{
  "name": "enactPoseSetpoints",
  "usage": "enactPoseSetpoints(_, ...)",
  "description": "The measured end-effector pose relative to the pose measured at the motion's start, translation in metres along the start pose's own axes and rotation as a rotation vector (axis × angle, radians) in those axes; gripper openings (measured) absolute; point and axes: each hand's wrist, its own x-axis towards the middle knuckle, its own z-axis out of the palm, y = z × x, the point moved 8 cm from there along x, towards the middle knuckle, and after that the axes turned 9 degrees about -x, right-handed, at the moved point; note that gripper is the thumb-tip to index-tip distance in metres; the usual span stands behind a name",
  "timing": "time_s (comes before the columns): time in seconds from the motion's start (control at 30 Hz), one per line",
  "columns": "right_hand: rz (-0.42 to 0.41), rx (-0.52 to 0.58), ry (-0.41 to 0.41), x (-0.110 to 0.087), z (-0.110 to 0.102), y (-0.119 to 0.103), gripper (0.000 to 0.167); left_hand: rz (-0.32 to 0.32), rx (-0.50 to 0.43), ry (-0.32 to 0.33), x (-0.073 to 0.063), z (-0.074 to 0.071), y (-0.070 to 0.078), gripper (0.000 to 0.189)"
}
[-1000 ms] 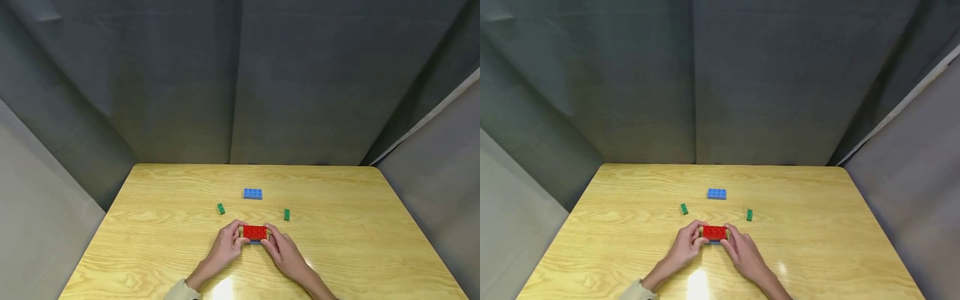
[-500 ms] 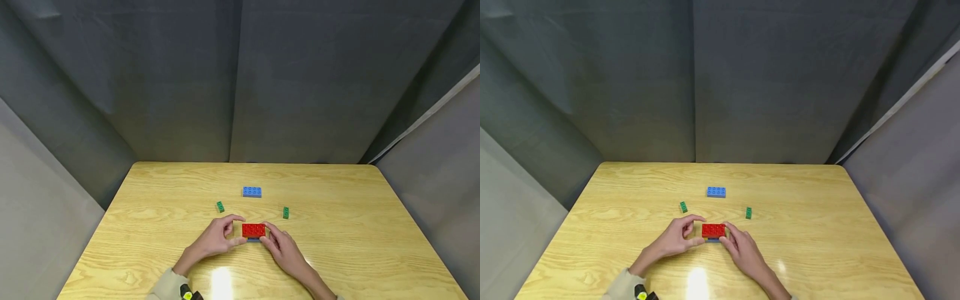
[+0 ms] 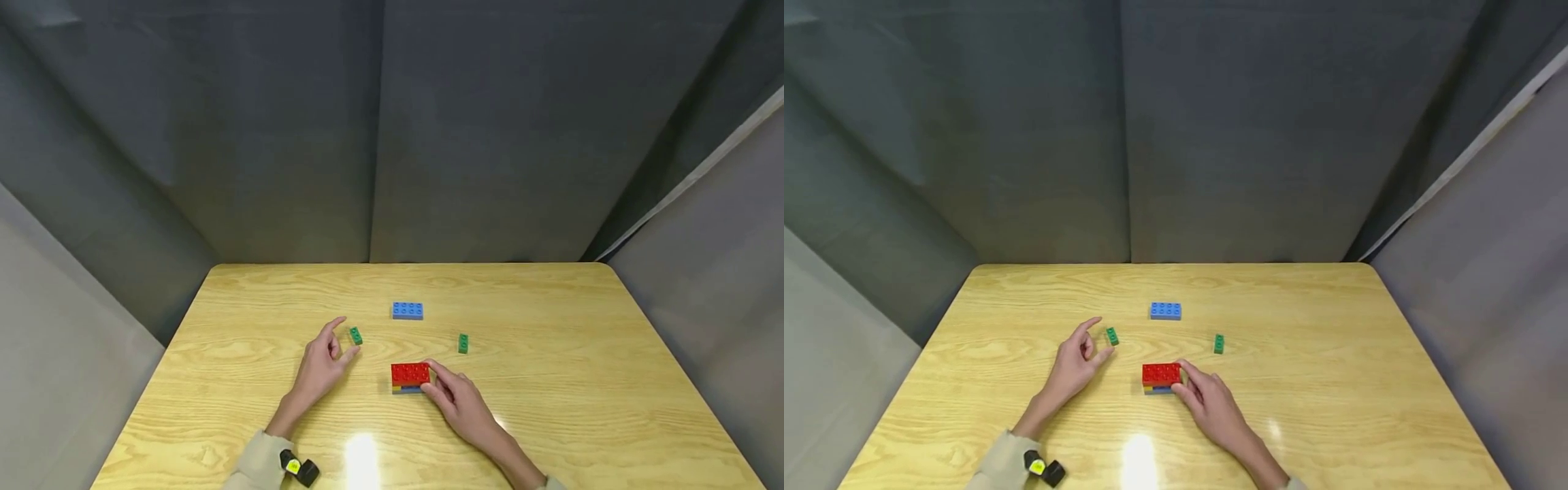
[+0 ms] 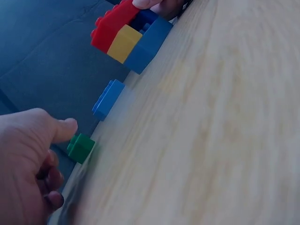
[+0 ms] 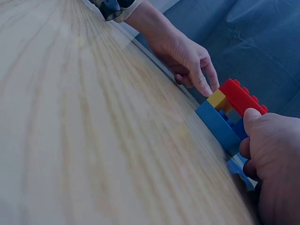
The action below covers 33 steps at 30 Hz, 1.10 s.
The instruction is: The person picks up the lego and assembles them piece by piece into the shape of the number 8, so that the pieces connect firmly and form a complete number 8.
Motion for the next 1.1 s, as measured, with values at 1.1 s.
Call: enactPoseSetpoints(1.1, -0.019, 0.133, -0.001, 0.0, 0.007, 0.002, 0.047, -0.109, 0.207, 0.001, 0.01, 0.012, -0.013, 0.052)
